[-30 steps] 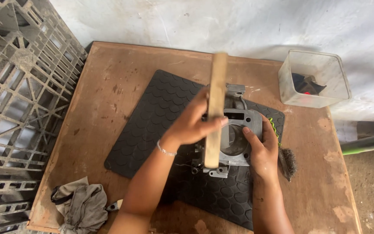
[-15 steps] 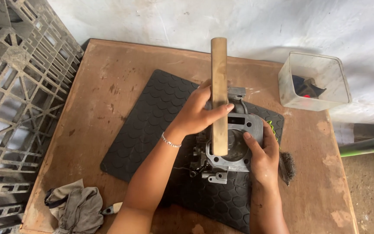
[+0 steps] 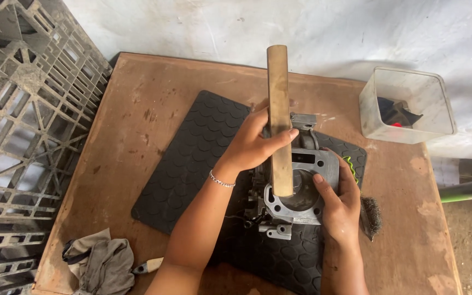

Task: Cleaning and scrubbing an engine cylinder block using a wire brush and a piece of wood.

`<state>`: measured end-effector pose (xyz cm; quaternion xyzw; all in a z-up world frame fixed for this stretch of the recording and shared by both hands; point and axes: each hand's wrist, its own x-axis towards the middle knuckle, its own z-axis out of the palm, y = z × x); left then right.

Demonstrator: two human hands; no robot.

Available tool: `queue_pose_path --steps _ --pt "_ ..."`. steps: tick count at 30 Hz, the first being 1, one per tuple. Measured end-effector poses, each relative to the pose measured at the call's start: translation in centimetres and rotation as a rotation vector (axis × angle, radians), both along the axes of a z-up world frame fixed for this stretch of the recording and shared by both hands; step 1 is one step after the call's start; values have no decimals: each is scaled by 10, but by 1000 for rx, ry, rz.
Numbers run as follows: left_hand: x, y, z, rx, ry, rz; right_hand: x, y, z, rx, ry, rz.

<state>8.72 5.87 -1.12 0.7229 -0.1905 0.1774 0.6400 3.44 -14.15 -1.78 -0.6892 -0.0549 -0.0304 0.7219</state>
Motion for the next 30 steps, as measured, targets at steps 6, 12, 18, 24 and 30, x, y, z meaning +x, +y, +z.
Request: queue_pose_path --steps 6,12,18,24,30 --pt "-76 -14 5 33 68 -57 0 -1 5 -3 -1 20" --pt "-22 11 31 -106 -33 -5 0 -3 -1 -16 -36 23" --pt "-54 1 4 -97 84 -149 2 -3 -3 -5 -26 15" --pt "-31 -4 17 -61 -17 -84 2 -5 -3 -25 -13 24" --pt "-15 -5 23 14 -23 -128 1 -4 -5 9 -24 24"
